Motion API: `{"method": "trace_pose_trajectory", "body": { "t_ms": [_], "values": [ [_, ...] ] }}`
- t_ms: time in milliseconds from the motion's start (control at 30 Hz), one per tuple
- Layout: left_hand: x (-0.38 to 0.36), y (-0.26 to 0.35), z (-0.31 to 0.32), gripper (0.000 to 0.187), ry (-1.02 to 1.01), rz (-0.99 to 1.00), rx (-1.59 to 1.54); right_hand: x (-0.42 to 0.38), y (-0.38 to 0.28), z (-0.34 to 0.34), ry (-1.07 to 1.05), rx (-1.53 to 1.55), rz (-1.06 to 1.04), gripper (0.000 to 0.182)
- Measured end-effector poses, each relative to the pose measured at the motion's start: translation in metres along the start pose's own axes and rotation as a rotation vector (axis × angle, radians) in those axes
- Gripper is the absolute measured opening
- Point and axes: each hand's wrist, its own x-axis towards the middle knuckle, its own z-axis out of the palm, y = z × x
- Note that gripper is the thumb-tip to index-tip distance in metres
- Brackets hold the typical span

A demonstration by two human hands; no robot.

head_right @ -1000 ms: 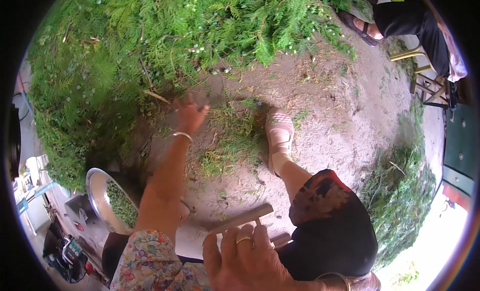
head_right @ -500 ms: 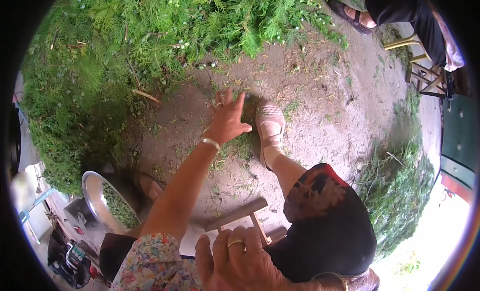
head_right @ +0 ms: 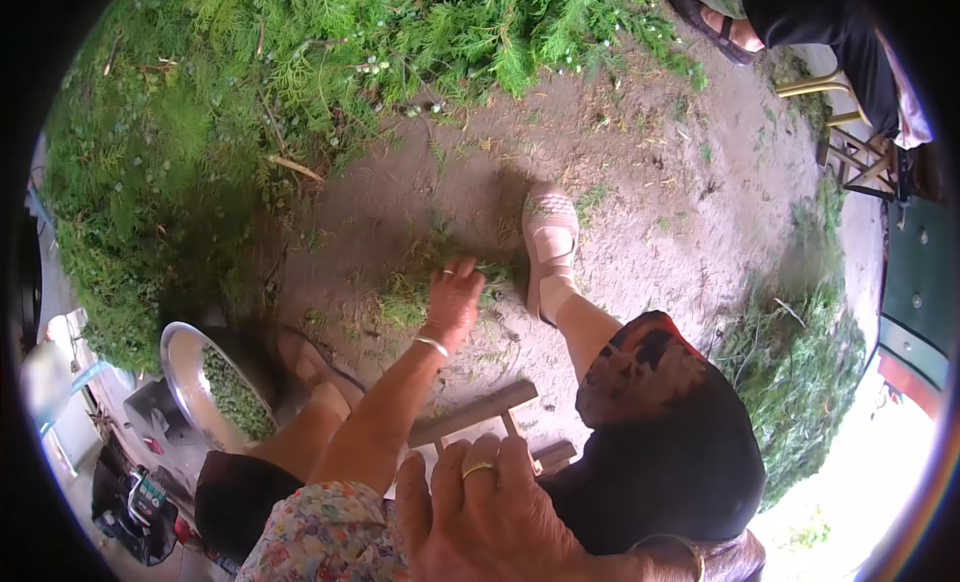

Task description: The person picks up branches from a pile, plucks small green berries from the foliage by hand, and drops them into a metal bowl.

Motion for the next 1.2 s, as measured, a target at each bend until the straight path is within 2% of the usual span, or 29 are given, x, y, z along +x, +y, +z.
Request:
{"method": "trace_pose_trajectory", "body": {
  "t_ms": [33,67,100,167,200,233,267,300,333,367,400,433,500,600,667,733,767,833,867,933,1000,1067,1133,1200],
  "values": [
    [-0.008,-0.007,-0.016,0.025,-0.048,-0.065,0.092,0.001,0.000,-0.003,-0.007,0.006,-0.002,0.025],
    [-0.019,-0.009,-0.041,0.025,-0.052,-0.067,0.098,0.002,-0.001,-0.004,-0.012,0.012,-0.004,0.024],
    [-0.031,-0.007,-0.071,0.031,-0.116,-0.037,0.110,0.000,-0.002,0.003,-0.009,0.016,-0.005,0.024],
    [-0.055,-0.020,-0.099,0.038,-0.181,-0.013,0.127,-0.003,-0.004,0.024,0.177,-0.177,-0.017,0.021],
    [-0.067,-0.030,-0.108,0.048,-0.093,-0.028,0.000,0.000,-0.004,0.018,0.179,-0.173,-0.020,0.021],
    [-0.077,-0.041,-0.115,0.059,-0.005,-0.042,-0.127,0.005,-0.002,0.007,0.040,-0.083,-0.059,0.027],
    [-0.083,-0.057,-0.113,0.067,0.095,-0.207,-0.267,0.008,-0.001,0.000,-0.100,0.005,-0.097,0.034],
    [-0.089,-0.076,-0.103,0.077,0.195,-0.369,-0.407,0.006,-0.003,-0.001,-0.099,0.009,-0.097,0.034],
    [-0.097,-0.097,-0.092,0.077,0.192,-0.370,-0.405,0.002,-0.006,-0.001,-0.068,-0.072,-0.067,0.026],
    [-0.106,-0.118,-0.078,0.088,0.296,-0.646,-0.382,-0.001,-0.008,0.000,-0.039,-0.152,-0.037,0.018],
    [-0.112,-0.129,-0.068,0.100,0.402,-0.921,-0.352,-0.001,-0.007,0.000,-0.039,-0.151,-0.036,0.018],
    [-0.112,-0.126,-0.061,0.100,0.401,-0.920,-0.353,-0.001,-0.006,-0.001,0.021,-0.099,-0.020,0.018],
    [-0.108,-0.112,-0.045,0.117,0.371,-1.178,-0.523,-0.001,-0.006,0.006,0.081,-0.047,-0.001,0.017],
    [-0.056,-0.053,-0.062,0.118,0.366,-1.073,-0.576,-0.005,-0.005,0.020,0.114,-0.105,0.007,0.020],
    [-0.028,-0.030,-0.060,0.117,0.206,-0.995,-0.472,0.003,0.003,0.007,-0.049,-0.008,-0.122,0.033],
    [-0.016,-0.001,-0.062,0.114,0.079,-0.733,-0.272,0.003,0.004,0.010,-0.018,0.008,-0.113,0.032],
    [-0.011,0.015,-0.065,0.114,0.079,-0.727,-0.272,0.004,0.005,0.011,0.016,0.022,-0.106,0.032],
    [-0.016,0.042,-0.067,0.104,-0.242,-0.566,-0.006,0.000,0.002,0.003,0.043,-0.029,-0.053,0.029],
    [-0.026,0.042,-0.059,0.104,-0.243,-0.562,-0.007,-0.002,-0.001,0.001,0.066,-0.075,-0.004,0.025],
    [-0.053,0.033,-0.029,0.090,-0.121,-0.368,0.152,-0.007,-0.005,0.024,0.144,-0.096,0.013,0.028],
    [-0.076,0.018,-0.012,0.066,-0.008,-0.268,0.153,-0.007,-0.005,0.024,0.227,-0.117,0.029,0.031],
    [-0.093,-0.018,0.010,0.048,0.042,-0.156,0.019,-0.005,-0.002,0.000,0.012,-0.054,0.014,0.031],
    [-0.095,-0.037,-0.005,0.039,0.013,-0.088,0.063,-0.005,-0.001,-0.002,0.000,-0.091,-0.019,0.030],
    [-0.094,-0.056,-0.017,0.028,0.134,-0.042,-0.102,-0.008,0.002,-0.008,0.008,-0.192,0.001,0.030]
  ]
}}
